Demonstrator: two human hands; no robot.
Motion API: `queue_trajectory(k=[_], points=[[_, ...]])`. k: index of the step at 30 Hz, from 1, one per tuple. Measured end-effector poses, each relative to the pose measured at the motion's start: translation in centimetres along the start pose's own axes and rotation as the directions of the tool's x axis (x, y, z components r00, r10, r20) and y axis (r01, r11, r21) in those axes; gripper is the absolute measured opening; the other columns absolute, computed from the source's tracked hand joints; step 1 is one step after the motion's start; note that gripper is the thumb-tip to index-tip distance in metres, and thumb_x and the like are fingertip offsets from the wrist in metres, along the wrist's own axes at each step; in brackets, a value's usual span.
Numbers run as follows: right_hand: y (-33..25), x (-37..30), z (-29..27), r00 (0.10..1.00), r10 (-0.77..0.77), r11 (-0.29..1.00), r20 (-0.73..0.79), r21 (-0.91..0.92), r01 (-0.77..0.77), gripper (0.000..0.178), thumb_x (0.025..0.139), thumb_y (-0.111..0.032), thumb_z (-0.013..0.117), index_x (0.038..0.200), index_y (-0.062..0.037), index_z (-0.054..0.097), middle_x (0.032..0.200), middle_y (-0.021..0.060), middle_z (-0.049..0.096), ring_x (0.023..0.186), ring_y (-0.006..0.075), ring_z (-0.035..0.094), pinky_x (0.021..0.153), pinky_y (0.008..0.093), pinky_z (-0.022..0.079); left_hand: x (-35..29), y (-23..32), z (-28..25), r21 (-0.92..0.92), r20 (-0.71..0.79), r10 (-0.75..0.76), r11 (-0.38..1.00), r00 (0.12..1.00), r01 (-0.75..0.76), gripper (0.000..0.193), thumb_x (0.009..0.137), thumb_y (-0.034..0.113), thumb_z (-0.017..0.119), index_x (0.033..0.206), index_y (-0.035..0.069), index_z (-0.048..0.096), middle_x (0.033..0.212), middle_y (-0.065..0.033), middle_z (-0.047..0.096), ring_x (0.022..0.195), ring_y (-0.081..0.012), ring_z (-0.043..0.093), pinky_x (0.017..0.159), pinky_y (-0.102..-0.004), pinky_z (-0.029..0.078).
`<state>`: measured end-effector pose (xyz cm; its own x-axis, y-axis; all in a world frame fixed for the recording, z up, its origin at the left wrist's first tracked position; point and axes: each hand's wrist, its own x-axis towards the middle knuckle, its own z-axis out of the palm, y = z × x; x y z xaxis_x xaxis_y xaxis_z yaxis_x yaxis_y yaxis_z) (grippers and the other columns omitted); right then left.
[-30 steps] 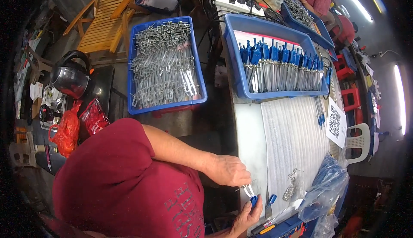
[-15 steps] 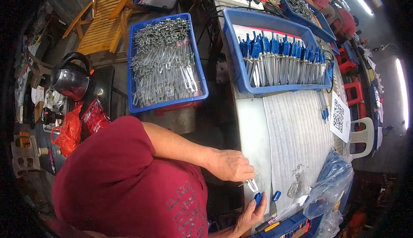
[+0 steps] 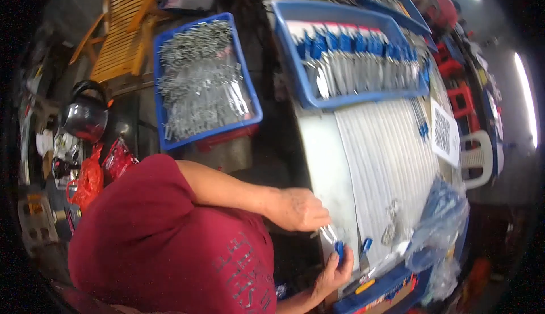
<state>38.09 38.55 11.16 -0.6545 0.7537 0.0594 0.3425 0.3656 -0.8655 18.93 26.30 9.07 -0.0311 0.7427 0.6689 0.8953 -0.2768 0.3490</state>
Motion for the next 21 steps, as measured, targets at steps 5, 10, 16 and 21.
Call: queue_trajectory(k=[5,10,16,21], points=[[-1.2,0.5,1.0,0.999,-0.033,0.999,0.033,-0.034,0.034,0.032,0.076,-0.002,0.056,0.106,0.0051,0.051,0.098,0.0104,0.055,0.089,0.0161,0.051,0.081,0.0251,0.039,-0.4,-0.4,-0.9,0.012,0.032,-0.040,0.999,0.999,0.040,0.016,0.069,0.012,0.052,0.081,0.001,0.051,0.062,-0.0064,0.046,0.055,-0.0203,0.051,0.048,-0.0295,0.042],[-2.0,0.7,1.2,0.991,-0.118,0.990,0.056,-0.070,0.122,0.029,0.073,-0.003,0.061,0.100,0.0032,0.054,0.095,0.0078,0.056,0.086,0.0146,0.052,0.078,0.0245,0.040,-0.3,-0.5,-1.4,-0.049,0.070,-0.082,0.995,0.994,0.086,0.024,0.066,0.009,0.059,0.088,0.000,0.051,0.065,-0.0085,0.048,0.057,-0.0234,0.052,0.050,-0.0319,0.042],[-2.1,0.8,0.8,0.980,-0.198,0.976,0.034,-0.082,0.200,0.029,0.071,-0.004,0.063,0.098,0.0014,0.055,0.085,0.0089,0.055,0.072,0.0144,0.053,0.064,0.0237,0.042,0.6,-0.1,-1.0,-0.106,0.122,-0.102,0.988,0.987,0.115,0.026,0.064,0.006,0.060,0.087,0.000,0.049,0.064,-0.0092,0.047,0.058,-0.0249,0.051,0.049,-0.0337,0.040],[-2.0,0.6,0.5,0.988,-0.147,0.989,0.053,0.001,0.147,0.032,0.071,-0.008,0.066,0.099,0.0018,0.055,0.090,0.0090,0.057,0.079,0.0139,0.054,0.070,0.0234,0.042,0.9,0.2,-1.0,-0.094,0.143,-0.091,0.990,0.986,0.105,0.026,0.063,0.007,0.060,0.086,0.000,0.049,0.064,-0.0090,0.046,0.056,-0.0250,0.050,0.048,-0.0340,0.039]])
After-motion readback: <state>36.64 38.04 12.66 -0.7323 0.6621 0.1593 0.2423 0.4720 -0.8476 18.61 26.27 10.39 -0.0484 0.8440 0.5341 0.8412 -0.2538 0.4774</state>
